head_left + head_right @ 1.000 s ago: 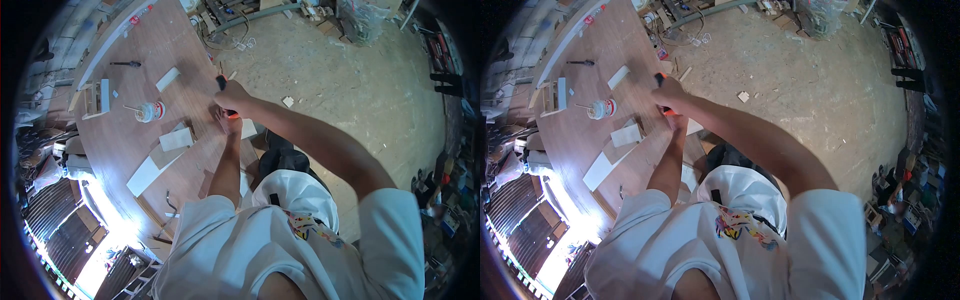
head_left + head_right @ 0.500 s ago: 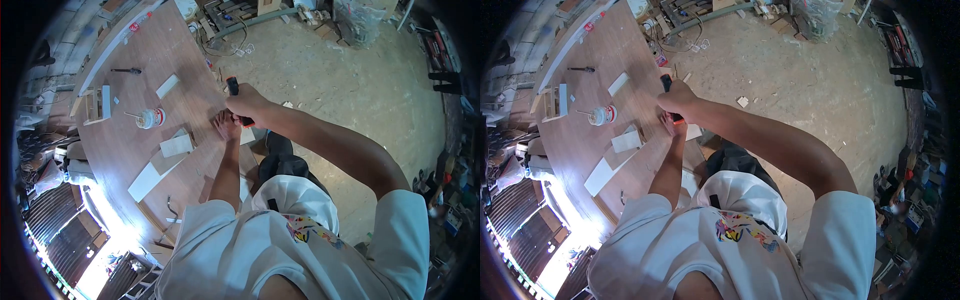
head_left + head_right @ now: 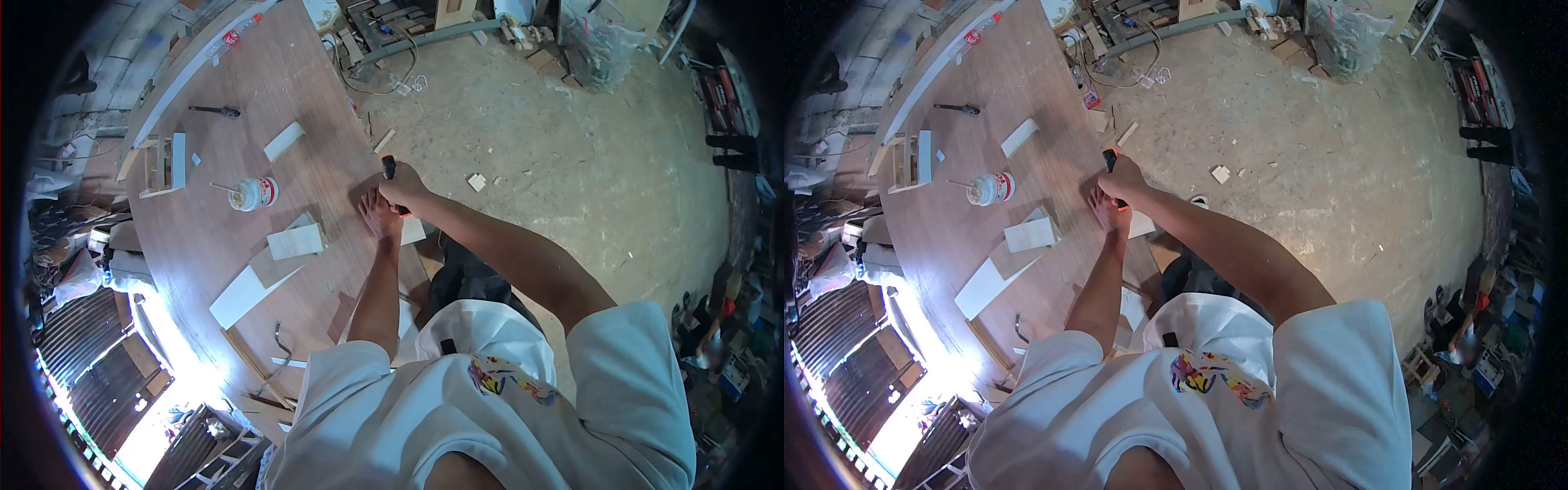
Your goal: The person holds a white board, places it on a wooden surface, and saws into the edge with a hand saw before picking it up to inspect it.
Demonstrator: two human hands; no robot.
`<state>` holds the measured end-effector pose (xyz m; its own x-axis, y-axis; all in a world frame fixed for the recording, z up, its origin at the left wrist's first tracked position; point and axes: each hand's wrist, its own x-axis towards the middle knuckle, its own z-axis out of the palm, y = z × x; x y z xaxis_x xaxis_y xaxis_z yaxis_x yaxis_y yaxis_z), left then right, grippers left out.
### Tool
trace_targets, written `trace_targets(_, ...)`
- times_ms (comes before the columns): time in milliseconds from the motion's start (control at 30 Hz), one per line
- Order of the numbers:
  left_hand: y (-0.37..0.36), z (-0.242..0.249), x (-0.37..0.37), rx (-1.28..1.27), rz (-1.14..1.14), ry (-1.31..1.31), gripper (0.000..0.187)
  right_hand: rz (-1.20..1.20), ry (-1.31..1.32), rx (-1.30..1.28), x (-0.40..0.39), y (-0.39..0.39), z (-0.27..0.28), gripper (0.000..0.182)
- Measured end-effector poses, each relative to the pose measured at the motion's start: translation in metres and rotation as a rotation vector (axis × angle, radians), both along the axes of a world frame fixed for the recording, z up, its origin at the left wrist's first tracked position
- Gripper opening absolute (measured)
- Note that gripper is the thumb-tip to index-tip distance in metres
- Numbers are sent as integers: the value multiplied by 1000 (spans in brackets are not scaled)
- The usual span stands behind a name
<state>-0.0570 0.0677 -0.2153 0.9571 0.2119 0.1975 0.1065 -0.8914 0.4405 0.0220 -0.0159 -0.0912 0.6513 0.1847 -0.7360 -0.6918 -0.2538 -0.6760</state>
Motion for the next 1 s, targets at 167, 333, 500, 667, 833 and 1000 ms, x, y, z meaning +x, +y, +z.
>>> trace_targets(167, 0, 0, 0, 33, 22, 66, 28, 2, -37, -14, 2, 4, -9, 19)
trace_targets(333, 0, 3, -2, 31, 5, 103, 27, -23, -27, 9, 5, 4, -12, 3)
trace_targets(500, -4, -2, 5, 99, 43, -41, 11, 32, 192, -44, 58, 16, -41, 14)
trace_targets(667, -6, 1, 7, 104, 56, -84, 9, 148, -2, -192, 64, 15, -33, 17)
trace_targets(833, -4, 4, 6, 78, 37, -37, 15, 155, -97, -66, 25, -10, -8, 15)
trace_targets(1000, -2, 6, 2, 76, -12, 15, 28, 110, -446, -273, -20, -11, -2, 33)
